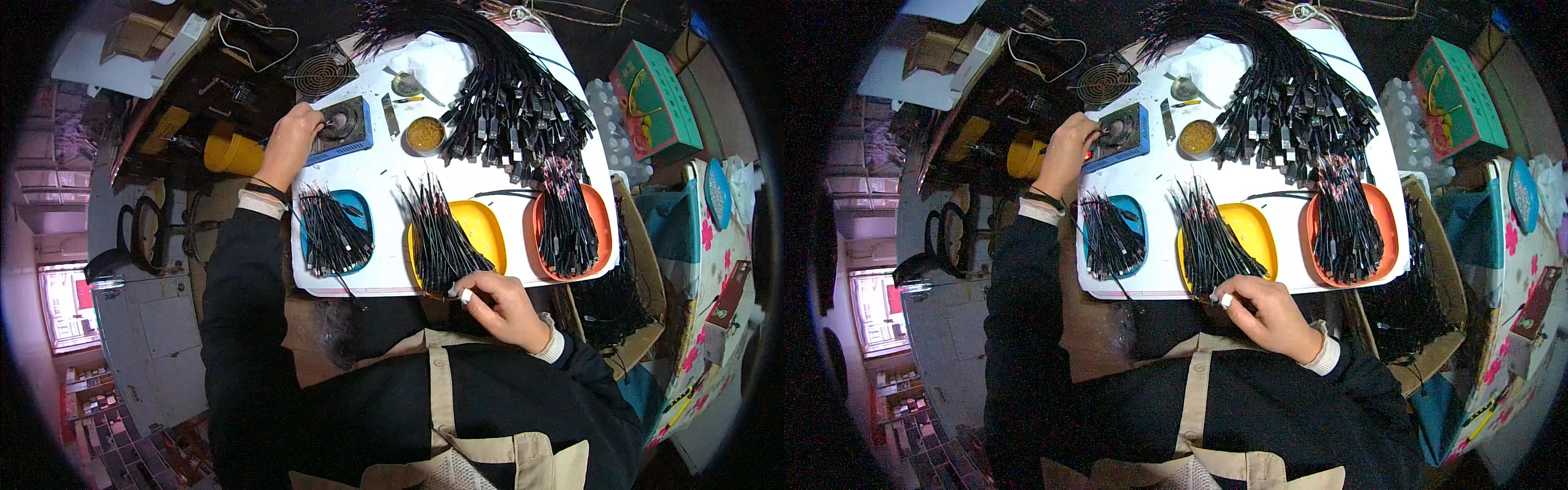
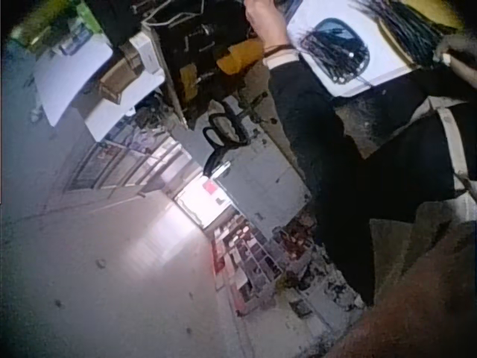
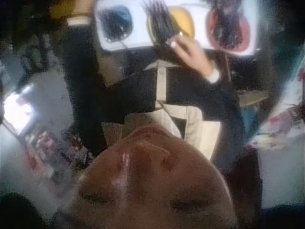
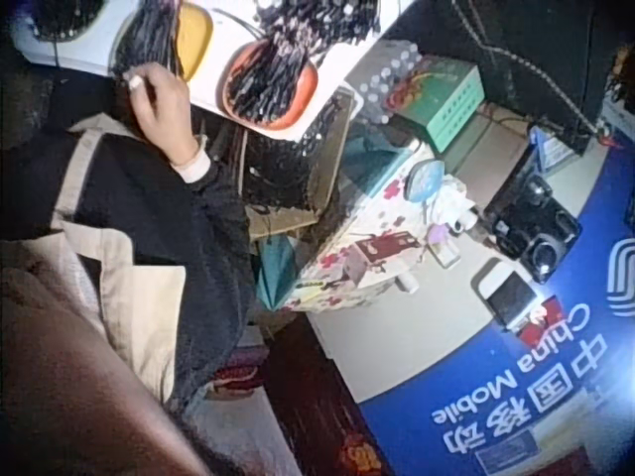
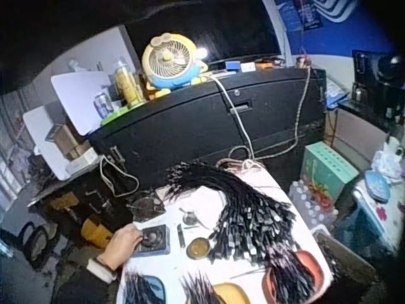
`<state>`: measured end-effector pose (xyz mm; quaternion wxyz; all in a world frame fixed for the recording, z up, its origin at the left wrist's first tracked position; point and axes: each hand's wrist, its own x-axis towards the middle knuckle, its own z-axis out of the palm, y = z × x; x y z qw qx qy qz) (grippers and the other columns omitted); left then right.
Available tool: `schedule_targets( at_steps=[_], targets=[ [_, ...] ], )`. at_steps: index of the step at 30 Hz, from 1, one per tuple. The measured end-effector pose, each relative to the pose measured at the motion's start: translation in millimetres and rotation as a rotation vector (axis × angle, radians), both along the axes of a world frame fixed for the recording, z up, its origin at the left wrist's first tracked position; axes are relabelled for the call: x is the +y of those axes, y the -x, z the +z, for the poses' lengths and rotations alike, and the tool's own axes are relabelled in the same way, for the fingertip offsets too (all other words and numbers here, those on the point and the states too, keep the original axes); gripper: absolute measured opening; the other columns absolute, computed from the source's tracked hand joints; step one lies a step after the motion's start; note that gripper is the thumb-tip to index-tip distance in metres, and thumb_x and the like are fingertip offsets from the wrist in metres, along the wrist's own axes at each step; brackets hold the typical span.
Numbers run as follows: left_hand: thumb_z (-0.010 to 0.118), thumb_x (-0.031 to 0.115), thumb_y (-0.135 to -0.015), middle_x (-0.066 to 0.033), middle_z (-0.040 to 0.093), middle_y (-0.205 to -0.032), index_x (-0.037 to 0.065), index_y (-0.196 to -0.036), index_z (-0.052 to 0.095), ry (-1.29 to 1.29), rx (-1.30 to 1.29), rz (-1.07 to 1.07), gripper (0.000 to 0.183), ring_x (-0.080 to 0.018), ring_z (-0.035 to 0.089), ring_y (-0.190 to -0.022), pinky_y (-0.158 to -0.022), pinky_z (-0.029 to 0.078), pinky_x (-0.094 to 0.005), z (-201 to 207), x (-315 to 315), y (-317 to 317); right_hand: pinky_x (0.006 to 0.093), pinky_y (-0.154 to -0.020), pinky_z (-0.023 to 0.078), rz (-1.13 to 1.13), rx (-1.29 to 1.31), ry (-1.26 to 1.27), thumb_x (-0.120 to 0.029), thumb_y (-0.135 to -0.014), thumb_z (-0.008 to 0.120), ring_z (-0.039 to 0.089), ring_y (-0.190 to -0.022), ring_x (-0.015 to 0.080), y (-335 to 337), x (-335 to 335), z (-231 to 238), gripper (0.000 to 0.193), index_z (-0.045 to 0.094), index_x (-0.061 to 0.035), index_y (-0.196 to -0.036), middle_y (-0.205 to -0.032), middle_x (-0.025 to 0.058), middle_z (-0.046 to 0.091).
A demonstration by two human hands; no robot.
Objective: The person repeatedly strips wire ends with pliers, slides heat-shrink tubing onto the wires, and uses a soldering iron to join the wires. Finished units are placed into a blue tray on the table. The process is repeated for multiple wires throughout the clip.
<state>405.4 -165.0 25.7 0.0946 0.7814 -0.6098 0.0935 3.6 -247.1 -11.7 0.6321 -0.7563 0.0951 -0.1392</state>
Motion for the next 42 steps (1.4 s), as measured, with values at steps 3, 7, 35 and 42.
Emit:
schedule_targets(
  at_steps=[3,7,35,42],
  targets=[
    [0.064,0.003,-0.081,-0.0168,0.057,-0.085,-0.002,-0.088,0.065,-0.051,-0.022,-0.016,0.009,-0.0364,0.060,-0.082,-0.072,0.048,-0.0419,-3,-7,-1,0.0320,-0.062,0.049,0.020,0.070,-0.025,-0.007,-0.088,0.056,0.062,-0.067,0.0242,0,-1,2,0.012,0.062,0.0006,-0.095,-0.082,0.0130,0.063],
    [0.062,0.004,-0.081,-0.0167,0.058,-0.087,-0.002,-0.087,0.066,-0.099,-0.059,-0.017,0.010,-0.0357,0.061,-0.081,-0.071,0.049,-0.0411,-5,-13,-2,0.0340,-0.066,0.050,0.032,0.035,-0.005,-0.008,-0.088,0.056,0.064,-0.073,0.0266,-1,-1,3,0.012,0.062,0.0000,-0.094,-0.084,0.0136,0.065],
    [0.059,0.005,-0.094,-0.0047,0.059,-0.079,-0.002,-0.106,0.061,0.676,1.692,0.115,0.014,-0.0085,0.046,-0.059,-0.054,0.037,-0.0222,87,108,245,0.0410,-0.087,0.048,0.135,-0.237,0.097,-0.023,-0.087,0.064,0.060,-0.101,0.0359,-3,46,40,0.046,0.049,0.0016,-0.123,-0.110,0.0213,0.058],
    [0.062,0.016,-0.093,-0.0165,0.058,-0.122,-0.003,-0.135,0.043,0.489,1.962,-0.185,0.050,-0.0265,0.057,-0.115,-0.096,0.048,-0.0337,82,78,320,0.0401,-0.060,0.045,0.185,-0.281,0.070,-0.021,-0.096,0.051,0.057,-0.065,0.0344,53,40,66,0.021,0.051,-0.0012,-0.091,-0.071,0.0173,0.054]
  ],
)
